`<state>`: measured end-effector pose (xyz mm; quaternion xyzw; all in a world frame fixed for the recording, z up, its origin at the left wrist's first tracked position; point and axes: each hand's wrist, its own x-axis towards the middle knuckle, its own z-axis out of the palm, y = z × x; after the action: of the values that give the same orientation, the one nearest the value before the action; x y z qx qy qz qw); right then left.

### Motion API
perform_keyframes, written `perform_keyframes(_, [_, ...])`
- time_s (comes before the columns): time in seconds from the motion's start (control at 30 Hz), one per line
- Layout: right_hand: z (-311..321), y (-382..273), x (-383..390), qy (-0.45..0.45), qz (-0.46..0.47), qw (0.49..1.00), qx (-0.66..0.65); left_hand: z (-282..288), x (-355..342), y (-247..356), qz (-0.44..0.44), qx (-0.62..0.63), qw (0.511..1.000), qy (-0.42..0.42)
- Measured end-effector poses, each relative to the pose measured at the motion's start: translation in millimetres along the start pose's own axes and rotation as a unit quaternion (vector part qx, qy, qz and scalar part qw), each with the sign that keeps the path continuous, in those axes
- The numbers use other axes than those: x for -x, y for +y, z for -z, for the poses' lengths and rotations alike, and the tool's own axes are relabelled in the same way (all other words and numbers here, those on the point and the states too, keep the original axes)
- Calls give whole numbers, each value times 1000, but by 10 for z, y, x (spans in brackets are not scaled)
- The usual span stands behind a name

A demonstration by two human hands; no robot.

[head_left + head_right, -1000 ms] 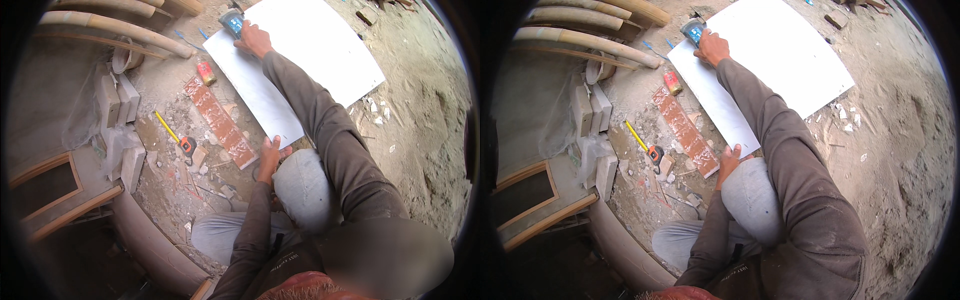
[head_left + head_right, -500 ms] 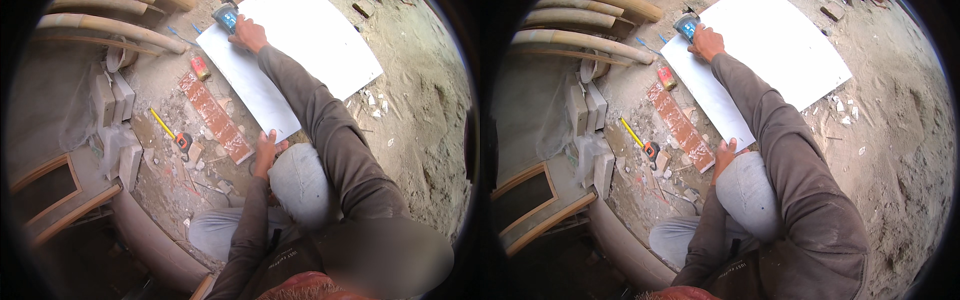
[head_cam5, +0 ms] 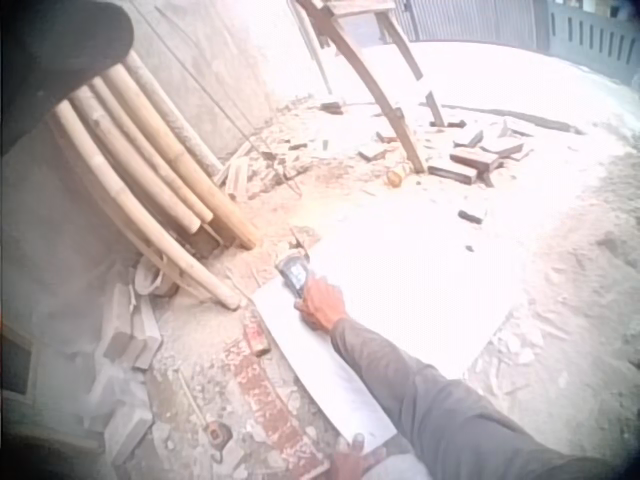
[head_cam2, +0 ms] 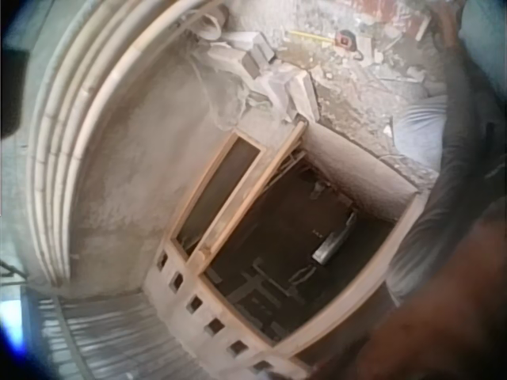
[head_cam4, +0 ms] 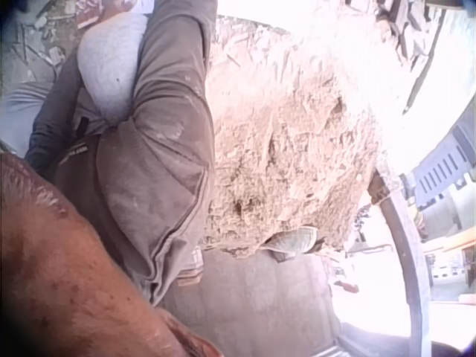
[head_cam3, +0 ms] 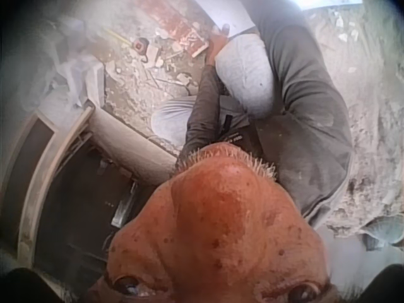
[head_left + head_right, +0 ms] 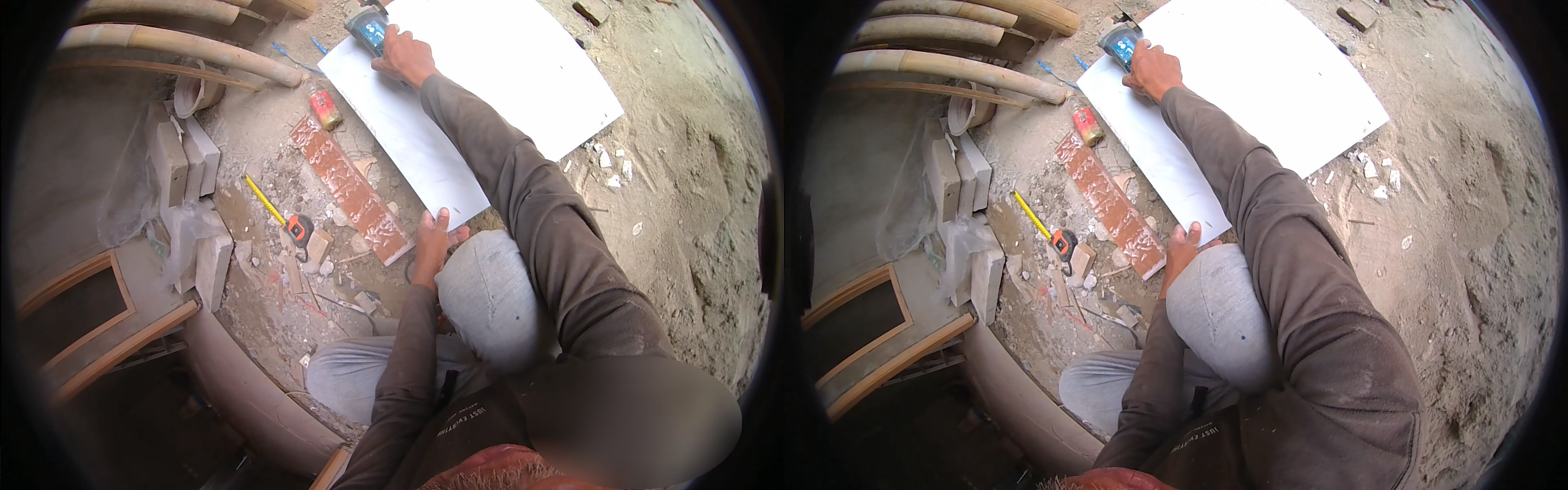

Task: The person measures a tile with a tape measure, marks it with a pencil, applies a piece of wood as a guide to draw a straight line, and then cuts the tile along the line using a handheld angle grinder.

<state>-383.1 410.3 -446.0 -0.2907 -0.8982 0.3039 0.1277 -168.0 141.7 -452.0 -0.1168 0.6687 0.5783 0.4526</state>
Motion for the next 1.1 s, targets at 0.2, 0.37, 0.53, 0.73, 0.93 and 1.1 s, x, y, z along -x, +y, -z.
perform_keyframes(0.2, [76, -53, 111, -15, -1, 1000, -9, 12, 16, 31, 7, -7, 1000, 9])
perform_keyframes(0.37, [-8, 53, 137, 20, 20, 1000, -2, -3, 11, 23, 5, -11, 1000, 5])
perform_keyframes(0.53, [-23, 68, 185, 19, 22, 1000, 4, 14, 9, -13, -4, 2, 1000, -1])
perform_keyframes(0.73, [-10, 90, 241, 22, 24, 999, 6, 4, 26, 0, 2, 3, 1000, 4])
perform_keyframes(0.93, [17, 89, 304, 14, 20, 1000, 8, -33, 54, 35, 15, -3, 1000, 20])
perform_keyframes(1.1, [25, 113, 352, 18, 26, 999, 12, -17, 19, 1, 15, -3, 1000, 21])
